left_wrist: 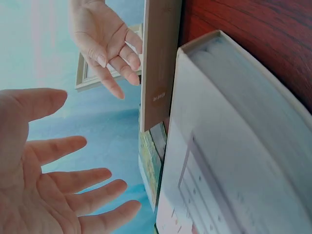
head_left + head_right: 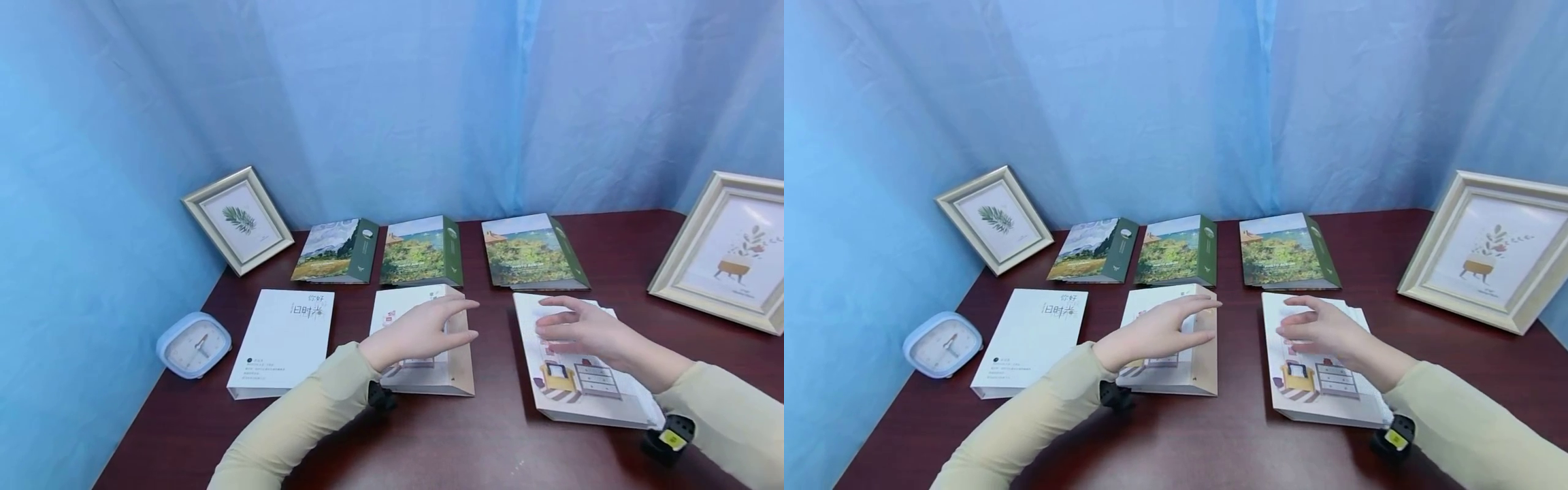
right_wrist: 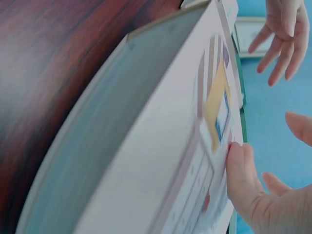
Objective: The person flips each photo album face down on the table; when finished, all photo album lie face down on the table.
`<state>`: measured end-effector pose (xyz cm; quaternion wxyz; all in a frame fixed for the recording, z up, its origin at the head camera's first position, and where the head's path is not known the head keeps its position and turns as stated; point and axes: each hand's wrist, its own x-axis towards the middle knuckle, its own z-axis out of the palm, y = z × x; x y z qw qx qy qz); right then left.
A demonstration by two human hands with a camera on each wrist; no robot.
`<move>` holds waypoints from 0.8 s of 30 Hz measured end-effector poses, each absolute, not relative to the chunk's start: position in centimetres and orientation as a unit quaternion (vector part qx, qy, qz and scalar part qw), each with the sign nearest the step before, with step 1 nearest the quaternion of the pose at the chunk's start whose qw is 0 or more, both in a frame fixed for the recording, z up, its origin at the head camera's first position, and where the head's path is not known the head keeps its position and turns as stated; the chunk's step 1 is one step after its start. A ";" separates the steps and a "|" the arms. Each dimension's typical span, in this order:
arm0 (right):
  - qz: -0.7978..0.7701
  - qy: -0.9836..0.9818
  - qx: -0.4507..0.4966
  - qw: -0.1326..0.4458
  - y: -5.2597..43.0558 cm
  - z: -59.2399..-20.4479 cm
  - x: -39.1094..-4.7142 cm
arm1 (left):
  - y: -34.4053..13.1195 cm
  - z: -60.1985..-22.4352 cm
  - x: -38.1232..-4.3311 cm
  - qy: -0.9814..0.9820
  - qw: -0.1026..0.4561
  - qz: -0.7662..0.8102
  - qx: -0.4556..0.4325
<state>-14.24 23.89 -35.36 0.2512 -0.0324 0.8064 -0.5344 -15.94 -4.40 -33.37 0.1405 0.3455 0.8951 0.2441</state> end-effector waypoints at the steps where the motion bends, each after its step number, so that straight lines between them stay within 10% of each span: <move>1: -0.527 0.811 -0.030 0.250 24.3 -35.4 -14.2 | -4.2 -33.4 -16.0 0.893 0.144 0.257 0.341; 24: -0.388 0.889 0.028 0.241 31.5 -36.0 -13.6 | 1.3 -35.8 -16.4 0.773 0.223 0.568 0.172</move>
